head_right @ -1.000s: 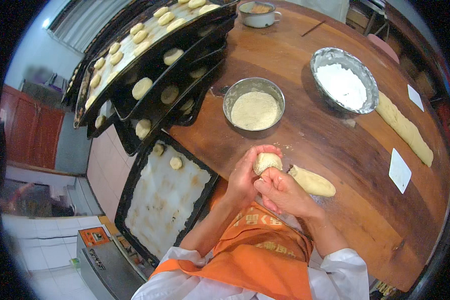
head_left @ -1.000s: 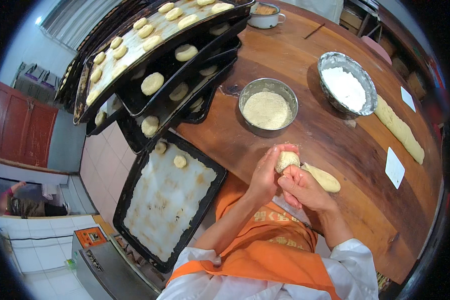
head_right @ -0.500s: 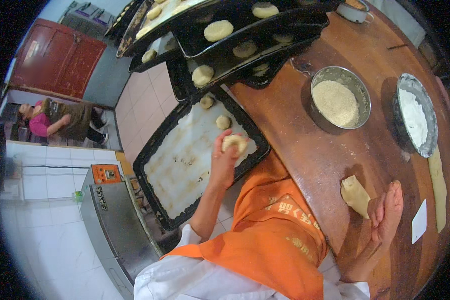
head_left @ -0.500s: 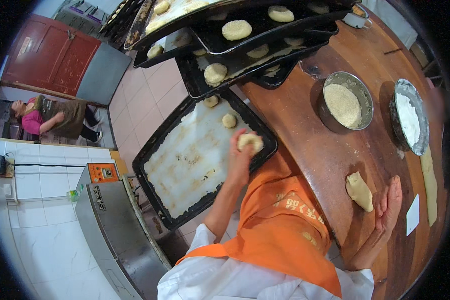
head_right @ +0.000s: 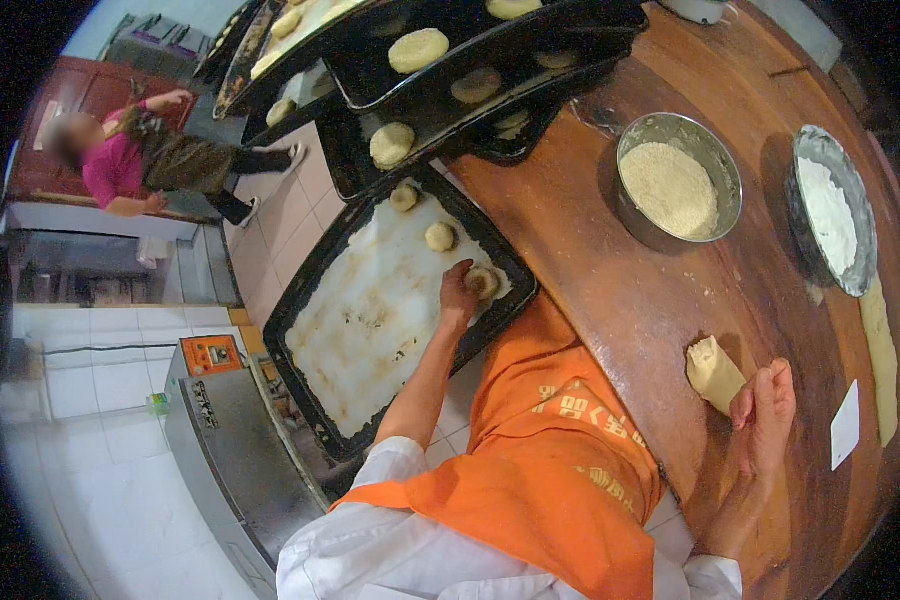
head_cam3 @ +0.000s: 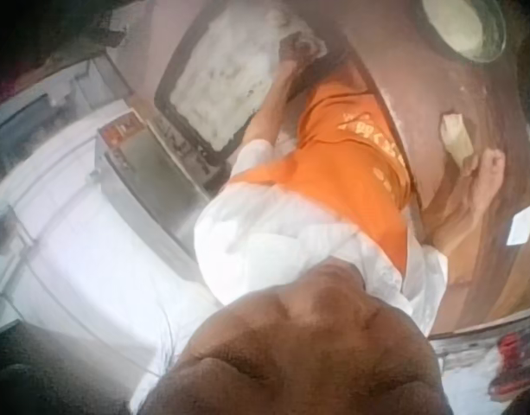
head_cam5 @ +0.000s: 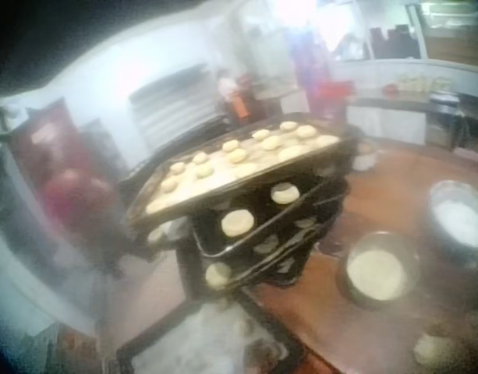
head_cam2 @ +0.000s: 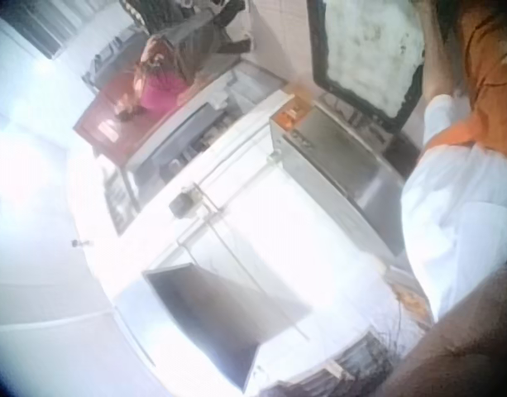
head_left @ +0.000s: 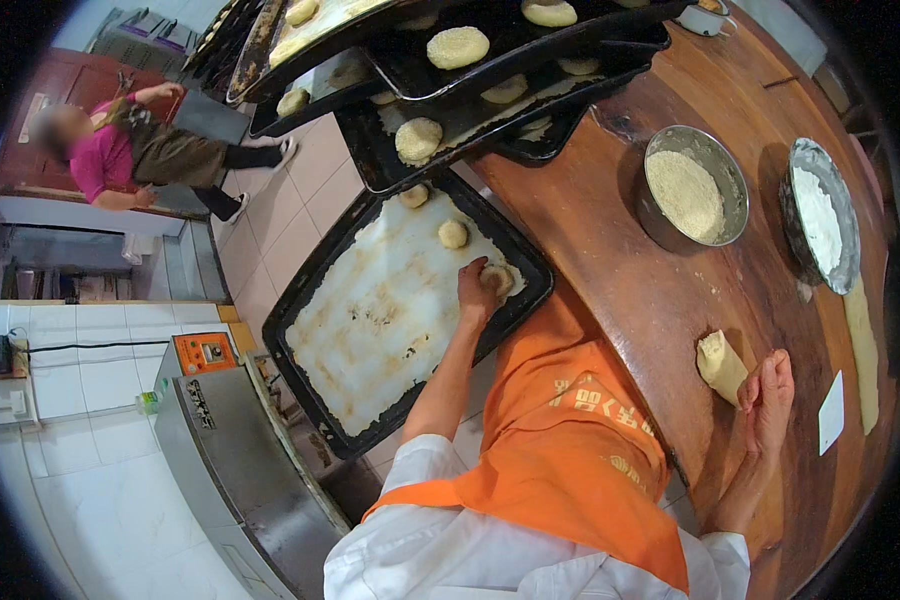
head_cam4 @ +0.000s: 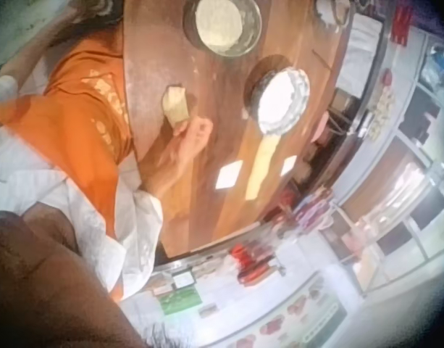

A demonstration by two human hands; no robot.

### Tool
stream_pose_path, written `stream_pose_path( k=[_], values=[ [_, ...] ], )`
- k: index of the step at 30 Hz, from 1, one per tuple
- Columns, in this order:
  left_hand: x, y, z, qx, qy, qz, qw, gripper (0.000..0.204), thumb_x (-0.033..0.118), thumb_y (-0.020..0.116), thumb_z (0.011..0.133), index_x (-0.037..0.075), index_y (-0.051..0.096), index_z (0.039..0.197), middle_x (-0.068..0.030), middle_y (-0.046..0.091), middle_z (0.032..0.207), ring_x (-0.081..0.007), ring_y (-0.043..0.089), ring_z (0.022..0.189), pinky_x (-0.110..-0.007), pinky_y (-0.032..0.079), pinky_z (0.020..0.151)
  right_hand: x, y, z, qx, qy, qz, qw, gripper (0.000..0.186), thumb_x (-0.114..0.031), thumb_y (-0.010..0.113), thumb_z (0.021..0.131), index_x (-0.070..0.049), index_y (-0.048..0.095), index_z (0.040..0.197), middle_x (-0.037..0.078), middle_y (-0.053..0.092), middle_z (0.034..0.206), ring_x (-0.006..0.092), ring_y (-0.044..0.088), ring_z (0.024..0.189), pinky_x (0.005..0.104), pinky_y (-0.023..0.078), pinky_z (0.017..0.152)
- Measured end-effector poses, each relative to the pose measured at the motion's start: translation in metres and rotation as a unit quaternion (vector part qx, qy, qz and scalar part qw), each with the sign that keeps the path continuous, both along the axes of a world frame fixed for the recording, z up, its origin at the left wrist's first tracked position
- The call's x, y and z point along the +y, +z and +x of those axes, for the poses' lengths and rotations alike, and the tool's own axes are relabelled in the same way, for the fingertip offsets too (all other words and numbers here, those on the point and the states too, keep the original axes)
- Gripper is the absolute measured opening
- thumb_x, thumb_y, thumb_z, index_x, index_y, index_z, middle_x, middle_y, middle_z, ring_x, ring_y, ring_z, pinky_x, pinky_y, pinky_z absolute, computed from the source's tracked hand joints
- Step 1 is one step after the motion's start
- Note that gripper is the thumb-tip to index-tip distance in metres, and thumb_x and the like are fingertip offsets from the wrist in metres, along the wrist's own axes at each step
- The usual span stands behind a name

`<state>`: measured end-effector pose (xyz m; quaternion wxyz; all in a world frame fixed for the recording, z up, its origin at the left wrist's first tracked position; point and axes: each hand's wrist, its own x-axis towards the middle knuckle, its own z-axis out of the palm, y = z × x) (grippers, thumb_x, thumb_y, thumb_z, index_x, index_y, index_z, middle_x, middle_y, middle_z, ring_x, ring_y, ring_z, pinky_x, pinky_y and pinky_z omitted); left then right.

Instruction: The person divides dough into small pieces using a scraper, rolls them into balls by hand, dips them into a bowl of seeds, and places them onto a baking tray.

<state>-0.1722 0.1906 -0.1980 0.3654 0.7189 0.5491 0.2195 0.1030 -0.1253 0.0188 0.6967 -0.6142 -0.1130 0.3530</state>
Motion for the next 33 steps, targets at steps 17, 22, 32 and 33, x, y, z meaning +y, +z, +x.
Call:
stream_pose_path(
  k=[17,22,32,33],
  values=[
    [-0.136,0.166,0.12,-0.209,-0.245,0.101,0.941,0.028,0.002,0.052,0.081,-0.002,0.05,0.109,-0.0139,0.05,0.115,-0.0261,0.048,0.106,-0.034,0.037,0.091,-0.006,-0.016,0.002,-0.556,0.191,-0.281,0.758,0.059,-0.021,0.073,0.064,-0.002,0.046,0.113,0.014,0.05,0.106,0.0315,0.046,0.098,0.04,0.037,0.085],
    [-0.186,0.182,0.188,-0.232,-0.381,0.056,0.893,0.038,0.014,0.063,0.076,-0.001,0.05,0.109,-0.0163,0.052,0.11,-0.0283,0.052,0.099,-0.033,0.042,0.085,-0.017,-0.037,0.008,-0.567,0.164,-0.196,0.783,0.055,-0.014,0.072,0.062,-0.001,0.047,0.11,0.014,0.05,0.103,0.0309,0.047,0.095,0.0392,0.038,0.081],
    [-0.21,0.172,0.213,-0.196,-0.462,0.094,0.86,0.032,0.015,0.068,0.071,0.005,0.055,0.099,-0.0111,0.053,0.08,-0.026,0.056,0.073,-0.034,0.047,0.063,-0.02,-0.042,0.01,-0.537,0.12,-0.189,0.814,0.053,-0.019,0.071,0.062,0.0,0.048,0.106,0.015,0.052,0.1,0.0307,0.049,0.092,0.0389,0.035,0.08],
    [-0.21,0.17,0.211,-0.197,-0.474,0.112,0.851,0.032,0.015,0.067,0.071,0.005,0.055,0.099,-0.0114,0.052,0.079,-0.0272,0.056,0.073,-0.035,0.047,0.063,-0.022,-0.046,0.011,-0.54,0.126,-0.181,0.812,0.053,-0.02,0.072,0.061,0.0,0.048,0.105,0.015,0.053,0.099,0.0307,0.049,0.092,0.0392,0.035,0.079]
  ],
)
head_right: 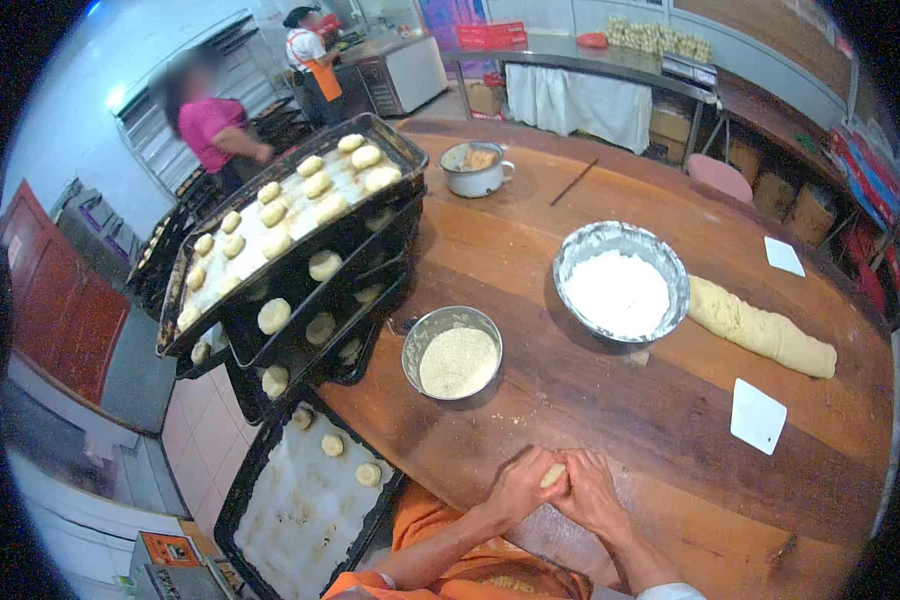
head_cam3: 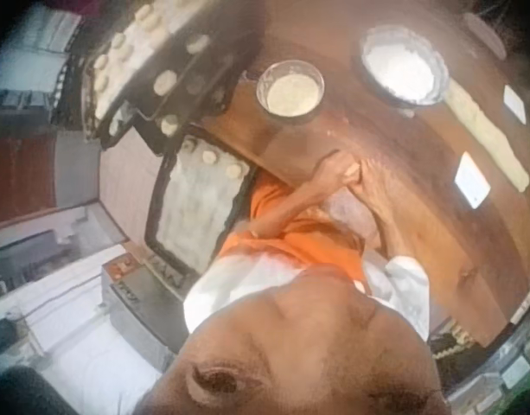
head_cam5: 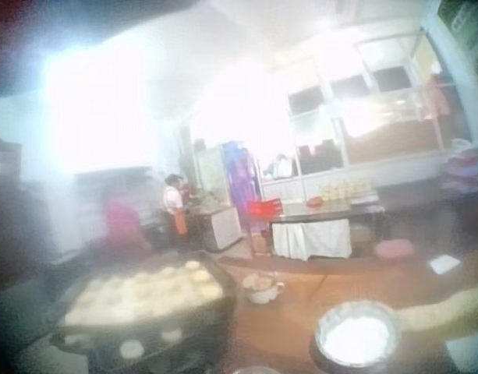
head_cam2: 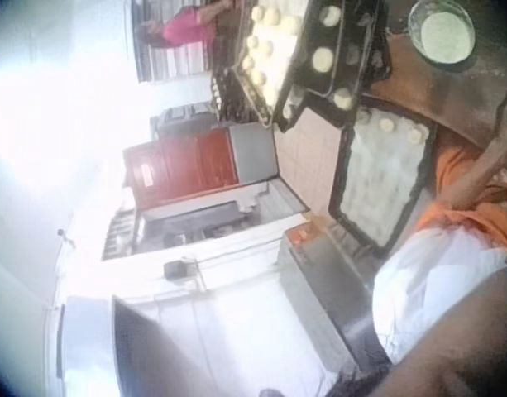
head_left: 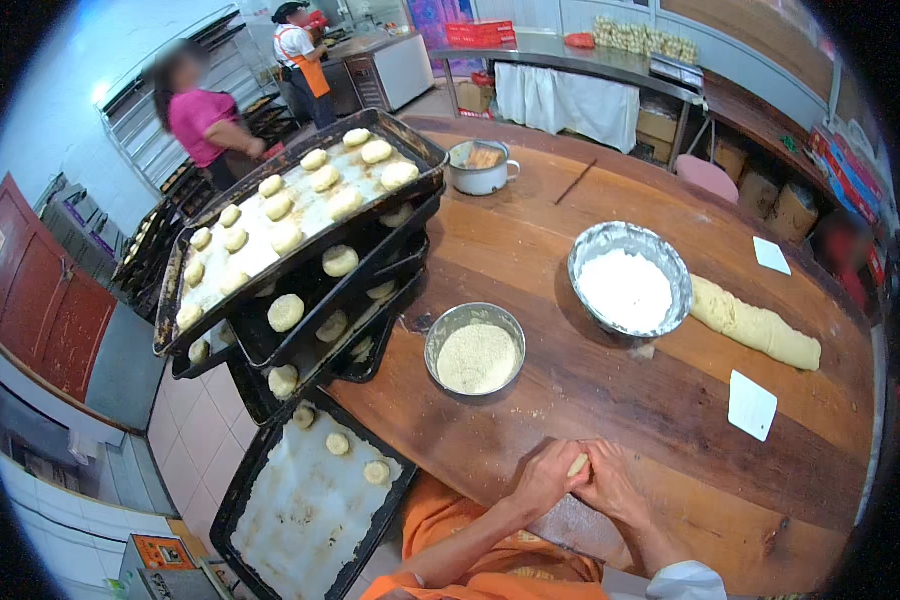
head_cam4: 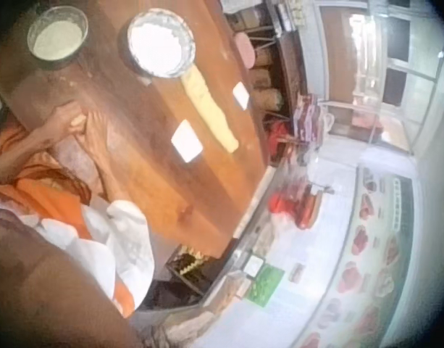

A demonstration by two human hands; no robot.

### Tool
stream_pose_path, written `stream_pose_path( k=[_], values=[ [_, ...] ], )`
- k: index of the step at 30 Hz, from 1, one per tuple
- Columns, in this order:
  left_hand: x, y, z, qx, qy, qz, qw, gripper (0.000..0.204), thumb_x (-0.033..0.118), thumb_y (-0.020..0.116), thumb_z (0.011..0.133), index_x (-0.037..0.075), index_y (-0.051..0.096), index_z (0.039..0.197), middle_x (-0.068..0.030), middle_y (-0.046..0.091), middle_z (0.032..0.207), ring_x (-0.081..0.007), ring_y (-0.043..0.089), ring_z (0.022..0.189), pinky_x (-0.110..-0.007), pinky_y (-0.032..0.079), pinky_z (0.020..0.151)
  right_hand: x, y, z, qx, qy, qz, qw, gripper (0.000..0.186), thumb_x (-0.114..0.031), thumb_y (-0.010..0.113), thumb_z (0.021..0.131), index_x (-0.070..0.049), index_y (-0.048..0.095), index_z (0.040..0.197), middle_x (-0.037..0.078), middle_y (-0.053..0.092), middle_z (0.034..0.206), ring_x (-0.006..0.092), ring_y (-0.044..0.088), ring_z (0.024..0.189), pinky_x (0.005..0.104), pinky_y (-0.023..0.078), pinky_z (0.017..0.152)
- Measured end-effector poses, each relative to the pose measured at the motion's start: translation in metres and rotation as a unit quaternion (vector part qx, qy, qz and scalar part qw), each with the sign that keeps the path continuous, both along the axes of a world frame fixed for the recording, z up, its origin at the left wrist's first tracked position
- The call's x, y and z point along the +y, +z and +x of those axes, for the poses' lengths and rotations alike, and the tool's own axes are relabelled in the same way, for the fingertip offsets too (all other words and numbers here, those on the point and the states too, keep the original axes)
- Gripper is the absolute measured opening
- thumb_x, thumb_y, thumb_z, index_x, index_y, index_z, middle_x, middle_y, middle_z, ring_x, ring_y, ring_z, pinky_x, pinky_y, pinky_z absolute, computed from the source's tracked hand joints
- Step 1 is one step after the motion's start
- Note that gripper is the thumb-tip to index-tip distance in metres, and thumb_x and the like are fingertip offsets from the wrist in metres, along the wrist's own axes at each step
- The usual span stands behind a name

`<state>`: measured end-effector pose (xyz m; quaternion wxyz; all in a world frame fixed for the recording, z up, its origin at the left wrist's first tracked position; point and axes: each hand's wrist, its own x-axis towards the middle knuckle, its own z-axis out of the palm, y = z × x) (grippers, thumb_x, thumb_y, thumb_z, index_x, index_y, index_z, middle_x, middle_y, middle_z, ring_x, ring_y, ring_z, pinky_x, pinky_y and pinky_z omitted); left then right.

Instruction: The person divides dough into small pieces using a scraper, rolls them into balls by hand, dips them into a bowl of seeds, and places them onto a baking tray.

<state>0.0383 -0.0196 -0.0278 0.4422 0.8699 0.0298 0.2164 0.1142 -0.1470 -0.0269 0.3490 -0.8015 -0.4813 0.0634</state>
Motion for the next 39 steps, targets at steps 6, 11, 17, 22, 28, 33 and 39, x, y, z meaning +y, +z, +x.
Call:
stream_pose_path(
  k=[6,11,17,22,28,33,39],
  values=[
    [0.009,0.0,0.003,0.116,0.032,-0.264,0.957,0.015,0.012,0.06,0.079,0.003,0.055,0.09,-0.0057,0.056,0.088,-0.0152,0.055,0.078,-0.026,0.045,0.069,-0.006,0.016,0.016,0.109,0.072,-0.09,0.987,0.072,-0.026,0.075,0.062,0.001,0.039,0.118,0.019,0.044,0.118,0.0333,0.041,0.11,0.0405,0.032,0.091],
    [0.006,0.003,-0.007,-0.056,-0.065,-0.338,0.937,0.016,0.016,0.049,0.087,0.002,0.056,0.089,-0.0095,0.054,0.102,-0.0182,0.049,0.097,-0.031,0.038,0.086,-0.002,0.036,0.002,0.278,-0.002,0.14,0.95,0.091,-0.042,0.059,0.077,-0.001,0.006,0.138,0.02,0.016,0.141,0.031,0.017,0.131,0.0392,0.012,0.107],
    [-0.021,0.044,-0.016,-0.184,0.004,-0.274,0.944,0.041,0.027,0.035,0.092,0.0,0.042,0.121,-0.0185,0.029,0.135,-0.0286,0.027,0.126,-0.04,0.022,0.102,0.061,0.082,-0.037,0.329,-0.012,0.422,0.845,0.075,-0.059,0.024,0.087,-0.01,0.004,0.14,0.013,0.013,0.145,0.0264,0.013,0.133,0.0389,0.011,0.107],
    [-0.012,0.047,-0.032,-0.179,-0.04,-0.268,0.946,0.057,0.037,0.033,0.092,-0.003,0.027,0.132,-0.0204,0.022,0.139,-0.0309,0.021,0.13,-0.038,0.017,0.105,0.07,0.072,-0.036,0.273,-0.045,0.407,0.871,0.072,-0.055,0.02,0.089,-0.008,0.003,0.14,0.014,0.007,0.145,0.0261,0.009,0.134,0.0398,0.009,0.108],
    [-0.009,0.026,-0.05,-0.11,-0.094,-0.376,0.915,0.061,0.04,0.023,0.094,-0.003,0.013,0.137,-0.0162,0.013,0.144,-0.025,0.015,0.132,-0.035,0.012,0.107,0.078,0.089,-0.036,0.213,-0.023,0.426,0.879,0.07,-0.052,0.018,0.09,-0.003,0.008,0.139,0.013,0.005,0.146,0.0252,0.006,0.134,0.0376,0.005,0.108],
    [0.005,0.069,-0.04,-0.107,-0.007,-0.362,0.926,0.057,0.036,0.025,0.094,-0.002,0.017,0.137,-0.0179,0.014,0.143,-0.028,0.015,0.132,-0.036,0.015,0.106,0.067,0.057,-0.073,0.364,-0.096,0.25,0.892,0.07,-0.051,0.024,0.091,-0.005,0.006,0.14,0.012,0.01,0.145,0.0229,0.01,0.134,0.0365,0.009,0.108],
    [0.017,0.065,-0.031,-0.159,-0.018,-0.189,0.969,0.054,0.024,0.042,0.088,-0.001,0.026,0.133,-0.0189,0.017,0.141,-0.0319,0.016,0.131,-0.04,0.015,0.105,0.081,0.081,-0.056,0.531,-0.112,0.386,0.746,0.06,-0.041,0.028,0.094,0.002,0.018,0.134,0.018,0.025,0.137,0.0267,0.027,0.127,0.0369,0.023,0.105]
  ],
)
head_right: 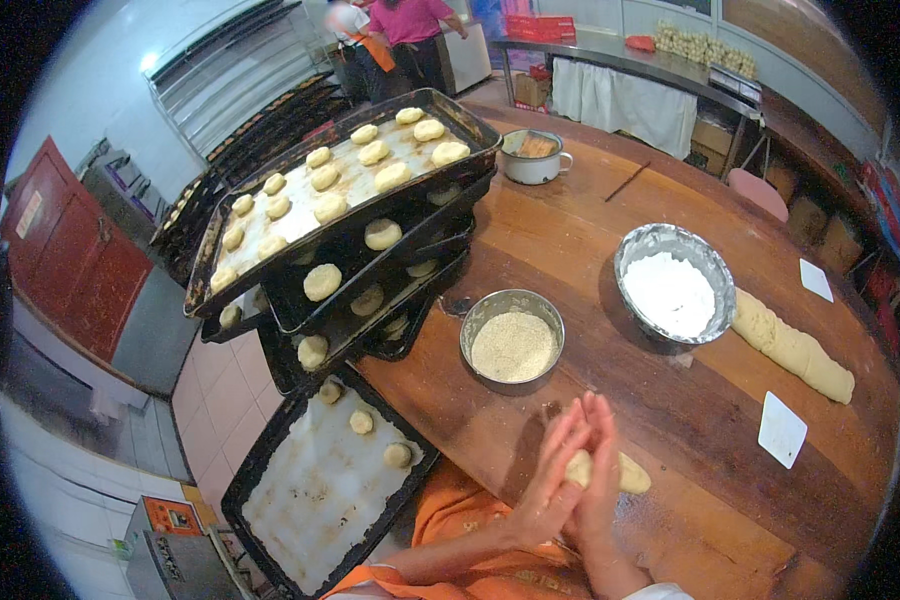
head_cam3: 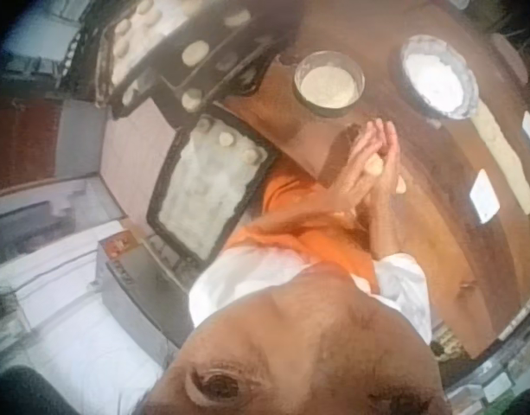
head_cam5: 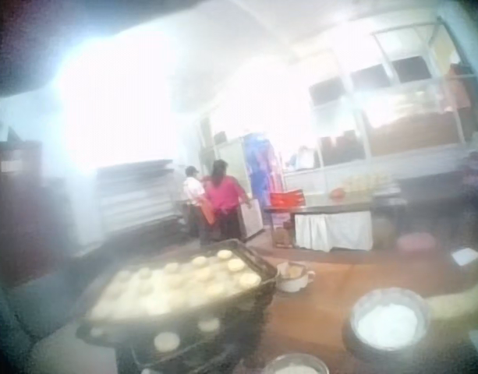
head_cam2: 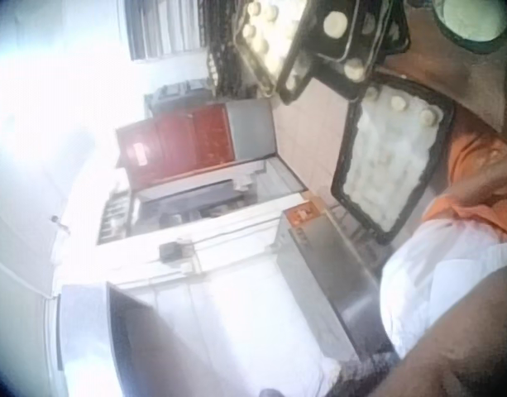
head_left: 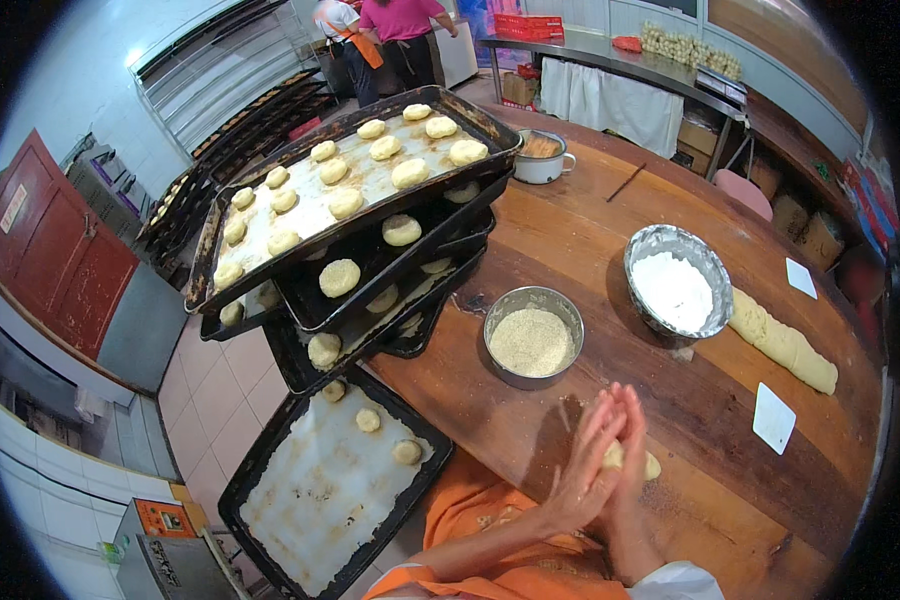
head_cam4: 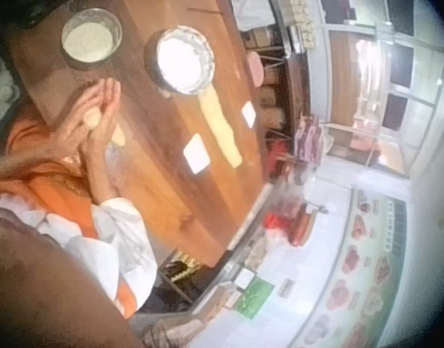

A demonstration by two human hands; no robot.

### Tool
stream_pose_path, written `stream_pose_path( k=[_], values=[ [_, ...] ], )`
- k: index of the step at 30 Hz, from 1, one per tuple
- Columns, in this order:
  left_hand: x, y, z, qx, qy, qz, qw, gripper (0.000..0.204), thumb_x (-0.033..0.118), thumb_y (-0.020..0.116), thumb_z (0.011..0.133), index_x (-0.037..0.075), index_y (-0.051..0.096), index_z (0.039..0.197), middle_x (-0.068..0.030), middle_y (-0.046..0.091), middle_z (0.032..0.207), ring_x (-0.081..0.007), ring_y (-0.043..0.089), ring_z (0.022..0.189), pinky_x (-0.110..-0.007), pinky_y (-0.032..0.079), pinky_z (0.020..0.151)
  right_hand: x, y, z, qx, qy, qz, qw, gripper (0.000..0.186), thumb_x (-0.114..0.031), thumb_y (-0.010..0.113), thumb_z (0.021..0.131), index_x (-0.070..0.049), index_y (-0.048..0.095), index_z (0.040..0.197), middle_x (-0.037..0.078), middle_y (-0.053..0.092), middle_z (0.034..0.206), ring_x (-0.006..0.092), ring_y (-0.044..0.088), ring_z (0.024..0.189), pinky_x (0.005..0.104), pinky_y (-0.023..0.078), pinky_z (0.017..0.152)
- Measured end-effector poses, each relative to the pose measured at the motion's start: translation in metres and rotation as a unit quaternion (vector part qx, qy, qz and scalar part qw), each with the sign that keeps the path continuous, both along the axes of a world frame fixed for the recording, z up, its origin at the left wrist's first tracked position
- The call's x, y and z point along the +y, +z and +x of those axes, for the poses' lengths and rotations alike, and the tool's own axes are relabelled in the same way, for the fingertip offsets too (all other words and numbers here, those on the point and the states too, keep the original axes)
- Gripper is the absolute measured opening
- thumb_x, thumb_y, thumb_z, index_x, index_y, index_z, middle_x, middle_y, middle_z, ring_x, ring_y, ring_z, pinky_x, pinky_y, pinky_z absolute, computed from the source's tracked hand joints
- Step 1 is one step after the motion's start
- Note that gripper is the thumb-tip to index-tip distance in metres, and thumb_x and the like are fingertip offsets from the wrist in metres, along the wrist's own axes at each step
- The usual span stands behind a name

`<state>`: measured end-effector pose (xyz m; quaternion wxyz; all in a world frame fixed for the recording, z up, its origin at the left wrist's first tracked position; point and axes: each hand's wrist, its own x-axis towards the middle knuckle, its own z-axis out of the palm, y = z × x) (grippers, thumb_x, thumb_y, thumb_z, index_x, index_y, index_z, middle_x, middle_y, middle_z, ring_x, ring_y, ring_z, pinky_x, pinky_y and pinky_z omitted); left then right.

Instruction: The person divides dough into small pieces using a scraper, rolls them into balls by hand, dips them into a bowl of seeds, and places them onto a baking tray.

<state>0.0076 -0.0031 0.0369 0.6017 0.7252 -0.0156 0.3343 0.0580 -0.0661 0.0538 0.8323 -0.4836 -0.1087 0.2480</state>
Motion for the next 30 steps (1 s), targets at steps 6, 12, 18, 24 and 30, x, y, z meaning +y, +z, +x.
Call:
stream_pose_path(
  k=[6,12,18,24,30],
  values=[
    [-0.005,-0.008,-0.011,0.084,0.046,0.061,0.994,0.045,0.017,0.062,0.078,0.0,0.049,0.117,-0.0146,0.04,0.125,-0.0276,0.039,0.116,-0.036,0.032,0.096,-0.009,-0.015,0.002,0.005,-0.033,0.05,0.998,0.053,-0.037,0.024,0.095,-0.001,0.024,0.134,0.018,0.03,0.136,0.0257,0.03,0.126,0.0369,0.024,0.106],
    [0.025,-0.007,-0.015,0.138,-0.006,-0.024,0.99,0.04,0.009,0.063,0.076,0.002,0.052,0.114,-0.0144,0.048,0.116,-0.0244,0.047,0.107,-0.032,0.039,0.09,-0.018,-0.017,0.01,-0.152,0.011,0.041,0.987,0.058,-0.044,0.02,0.094,-0.003,0.024,0.134,0.017,0.026,0.139,0.0244,0.022,0.131,0.0386,0.016,0.108],
    [0.12,0.009,0.05,0.136,0.189,0.283,0.93,0.053,0.008,0.07,0.067,-0.001,0.047,0.114,-0.0175,0.047,0.111,-0.0319,0.049,0.104,-0.035,0.04,0.089,-0.044,-0.025,0.036,-0.105,-0.057,0.003,0.993,0.037,-0.021,0.035,0.094,0.002,0.039,0.124,0.018,0.046,0.123,0.0236,0.044,0.115,0.0372,0.033,0.099],
    [0.153,-0.022,0.107,0.359,0.132,0.388,0.839,0.038,0.014,0.068,0.069,-0.002,0.048,0.098,-0.0186,0.048,0.102,-0.0357,0.05,0.096,-0.041,0.044,0.079,-0.052,-0.037,0.033,-0.091,-0.044,-0.037,0.994,0.022,-0.011,0.04,0.092,0.002,0.051,0.106,0.013,0.057,0.105,0.0194,0.054,0.101,0.0326,0.04,0.09],
    [0.152,-0.027,0.113,0.385,0.128,0.441,0.801,0.037,0.016,0.067,0.07,0.001,0.047,0.098,-0.0144,0.05,0.1,-0.0323,0.053,0.092,-0.038,0.047,0.076,-0.063,-0.036,0.036,-0.129,-0.058,-0.106,0.984,0.018,-0.013,0.043,0.092,0.0,0.053,0.098,0.009,0.06,0.09,0.0159,0.055,0.088,0.0299,0.043,0.082]
  ],
)
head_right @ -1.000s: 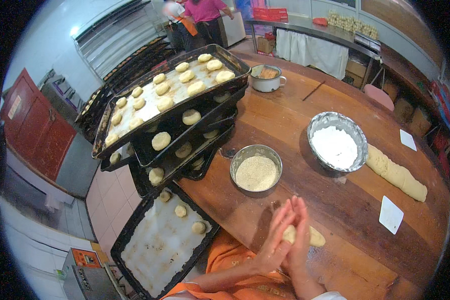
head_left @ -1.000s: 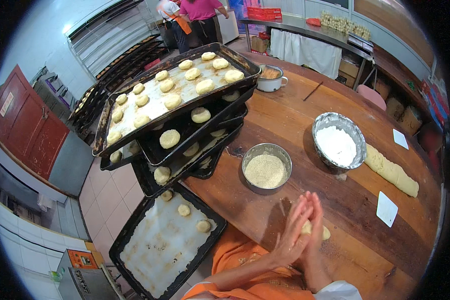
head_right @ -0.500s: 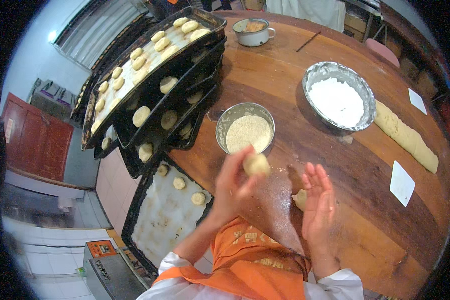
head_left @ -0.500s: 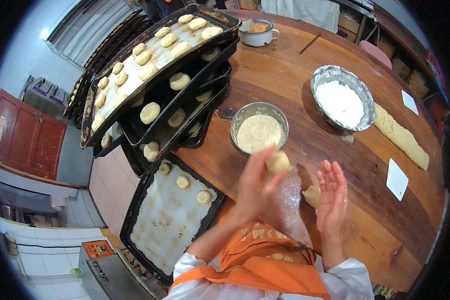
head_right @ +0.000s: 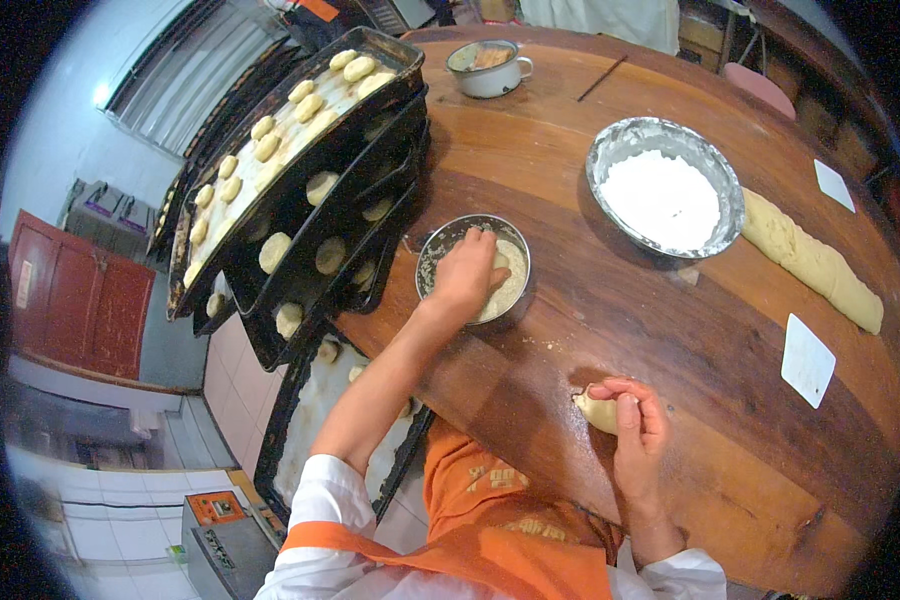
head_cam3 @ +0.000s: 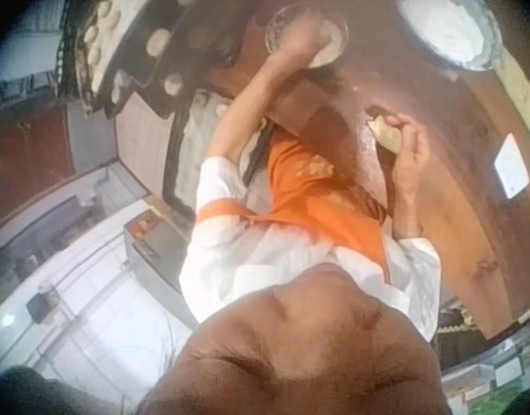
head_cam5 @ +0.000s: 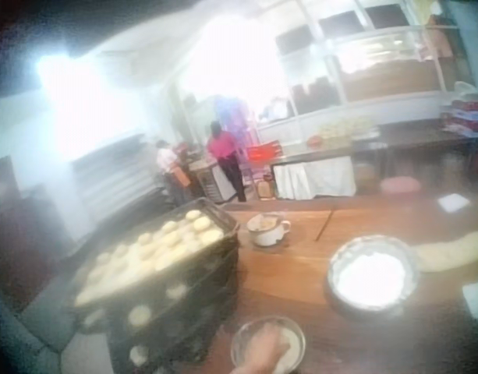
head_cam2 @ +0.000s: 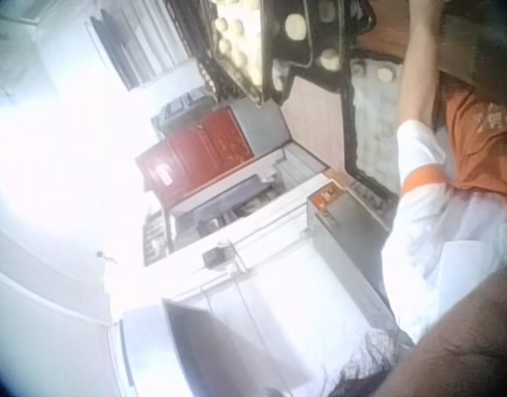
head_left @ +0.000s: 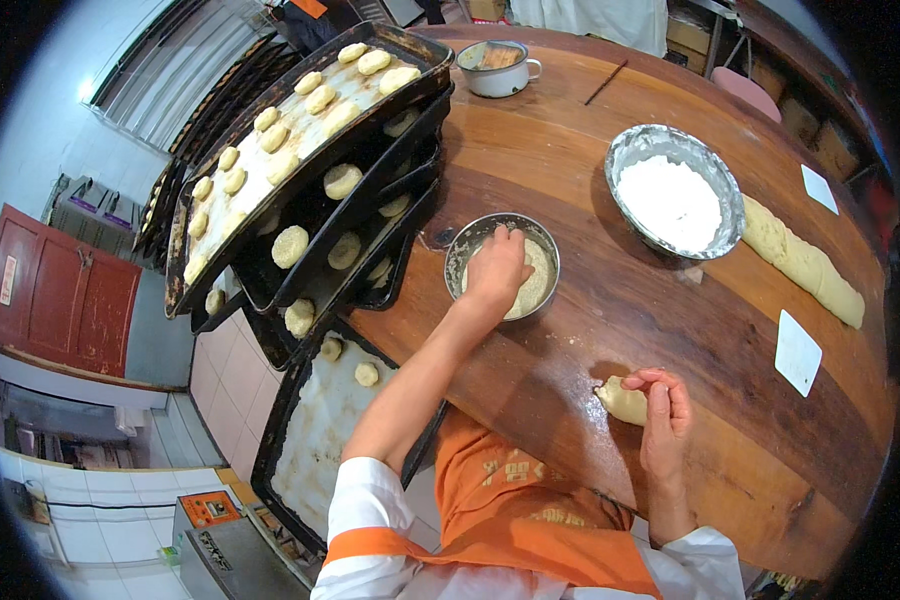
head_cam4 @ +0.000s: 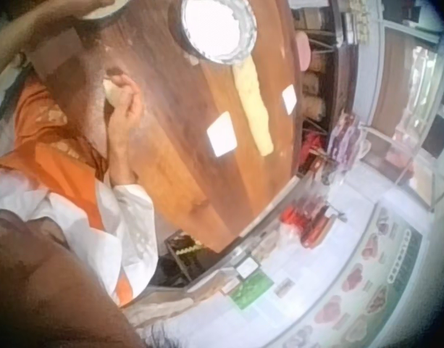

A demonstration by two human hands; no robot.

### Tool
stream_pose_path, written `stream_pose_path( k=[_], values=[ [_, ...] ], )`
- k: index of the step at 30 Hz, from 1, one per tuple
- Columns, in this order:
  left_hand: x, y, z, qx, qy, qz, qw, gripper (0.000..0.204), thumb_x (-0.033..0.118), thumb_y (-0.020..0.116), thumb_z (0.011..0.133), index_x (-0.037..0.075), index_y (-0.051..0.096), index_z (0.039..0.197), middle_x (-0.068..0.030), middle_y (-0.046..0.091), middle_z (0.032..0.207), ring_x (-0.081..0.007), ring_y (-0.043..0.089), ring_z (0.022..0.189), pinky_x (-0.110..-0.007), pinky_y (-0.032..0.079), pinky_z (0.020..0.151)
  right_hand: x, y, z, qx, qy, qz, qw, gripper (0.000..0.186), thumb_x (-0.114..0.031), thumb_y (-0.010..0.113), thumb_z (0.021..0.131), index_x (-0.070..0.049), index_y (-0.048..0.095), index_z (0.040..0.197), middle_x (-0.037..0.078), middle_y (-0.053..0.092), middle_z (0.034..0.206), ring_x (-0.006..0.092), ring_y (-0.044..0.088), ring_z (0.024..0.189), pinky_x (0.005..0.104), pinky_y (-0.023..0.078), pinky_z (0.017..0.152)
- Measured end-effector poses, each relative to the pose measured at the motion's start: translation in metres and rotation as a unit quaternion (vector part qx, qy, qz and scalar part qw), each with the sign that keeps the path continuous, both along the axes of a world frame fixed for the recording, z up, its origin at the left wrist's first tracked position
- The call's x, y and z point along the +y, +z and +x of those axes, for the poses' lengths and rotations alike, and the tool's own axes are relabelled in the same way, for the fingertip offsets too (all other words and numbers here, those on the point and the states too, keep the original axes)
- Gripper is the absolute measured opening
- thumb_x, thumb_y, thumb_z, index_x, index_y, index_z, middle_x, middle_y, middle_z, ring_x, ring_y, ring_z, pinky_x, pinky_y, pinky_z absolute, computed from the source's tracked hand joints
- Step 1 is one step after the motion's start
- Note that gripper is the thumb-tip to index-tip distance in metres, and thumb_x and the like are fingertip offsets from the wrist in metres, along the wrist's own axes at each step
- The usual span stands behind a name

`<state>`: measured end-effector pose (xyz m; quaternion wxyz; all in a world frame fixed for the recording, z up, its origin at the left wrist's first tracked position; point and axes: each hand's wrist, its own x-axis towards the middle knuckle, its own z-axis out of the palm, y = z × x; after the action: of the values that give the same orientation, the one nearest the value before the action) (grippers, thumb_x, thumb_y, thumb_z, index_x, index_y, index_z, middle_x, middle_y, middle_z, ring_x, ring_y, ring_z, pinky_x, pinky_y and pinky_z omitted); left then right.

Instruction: The person divides dough into small pieces using a scraper, rolls them into balls by hand, dips them into a bowl of seeds, and places them onto a baking tray.

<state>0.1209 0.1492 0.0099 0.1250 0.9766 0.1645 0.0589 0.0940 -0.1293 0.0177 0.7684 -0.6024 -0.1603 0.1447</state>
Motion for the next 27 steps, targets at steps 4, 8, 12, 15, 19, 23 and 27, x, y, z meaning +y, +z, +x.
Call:
stream_pose_path(
  k=[4,8,12,15,19,23,27],
  values=[
    [-0.001,0.027,-0.023,-0.168,0.013,-0.265,0.949,0.049,0.016,0.065,0.074,-0.001,0.043,0.114,-0.0128,0.051,0.109,-0.0257,0.055,0.098,-0.034,0.047,0.081,-0.011,-0.002,0.008,0.023,-0.034,0.027,0.999,0.018,-0.015,0.043,0.092,-0.001,0.053,0.097,0.007,0.058,0.085,0.0142,0.054,0.083,0.0291,0.043,0.079],
    [-0.033,0.044,-0.054,-0.275,0.043,-0.783,0.557,0.043,0.01,0.049,0.081,-0.004,0.038,0.12,-0.0142,0.049,0.116,-0.0249,0.051,0.106,-0.037,0.042,0.092,-0.008,0.005,0.011,0.058,-0.031,0.065,0.996,0.018,-0.015,0.042,0.092,-0.002,0.053,0.097,0.006,0.056,0.082,0.0143,0.054,0.08,0.0287,0.043,0.077],
    [-0.057,0.04,-0.076,-0.252,0.039,-0.913,0.318,0.043,0.016,0.045,0.083,-0.001,0.038,0.121,-0.0136,0.049,0.116,-0.0253,0.05,0.107,-0.036,0.043,0.09,0.005,0.015,0.001,0.103,0.042,0.082,0.99,0.014,-0.014,0.042,0.092,-0.004,0.051,0.096,0.007,0.055,0.08,0.0139,0.053,0.076,0.0291,0.044,0.074],
    [-0.072,0.019,-0.083,-0.245,0.053,-0.9,0.357,0.029,0.018,0.042,0.087,0.001,0.048,0.11,-0.0114,0.051,0.111,-0.0216,0.053,0.1,-0.034,0.044,0.085,0.019,0.022,-0.009,0.118,0.164,0.051,0.978,0.006,-0.013,0.045,0.091,-0.007,0.045,0.092,0.007,0.052,0.075,0.0124,0.05,0.068,0.0279,0.042,0.065],
    [-0.094,0.008,-0.093,-0.28,0.029,-0.772,0.57,0.022,0.018,0.039,0.091,0.002,0.053,0.099,-0.008,0.053,0.101,-0.0161,0.053,0.092,-0.029,0.043,0.081,0.044,0.048,-0.027,0.217,0.319,-0.028,0.922,0.023,-0.008,0.052,0.085,-0.011,0.032,0.075,-0.001,0.04,0.056,0.0069,0.038,0.039,0.0201,0.03,0.035],
    [-0.1,0.007,-0.106,-0.284,0.012,-0.797,0.533,0.027,0.021,0.037,0.092,0.0,0.052,0.1,-0.0091,0.054,0.1,-0.0172,0.052,0.092,-0.03,0.041,0.083,0.06,0.042,-0.027,0.214,0.402,-0.1,0.885,0.021,-0.017,0.05,0.089,-0.01,0.034,0.077,-0.002,0.041,0.054,0.0046,0.038,0.04,0.0189,0.027,0.035],
    [-0.099,0.008,-0.124,-0.318,-0.009,-0.665,0.676,0.03,0.02,0.032,0.094,-0.001,0.053,0.102,-0.0088,0.054,0.099,-0.0148,0.051,0.09,-0.028,0.041,0.082,0.075,0.044,-0.029,0.213,0.411,-0.176,0.868,0.022,-0.019,0.049,0.089,-0.009,0.037,0.074,-0.002,0.043,0.05,0.0044,0.037,0.038,0.0187,0.026,0.034]
  ],
)
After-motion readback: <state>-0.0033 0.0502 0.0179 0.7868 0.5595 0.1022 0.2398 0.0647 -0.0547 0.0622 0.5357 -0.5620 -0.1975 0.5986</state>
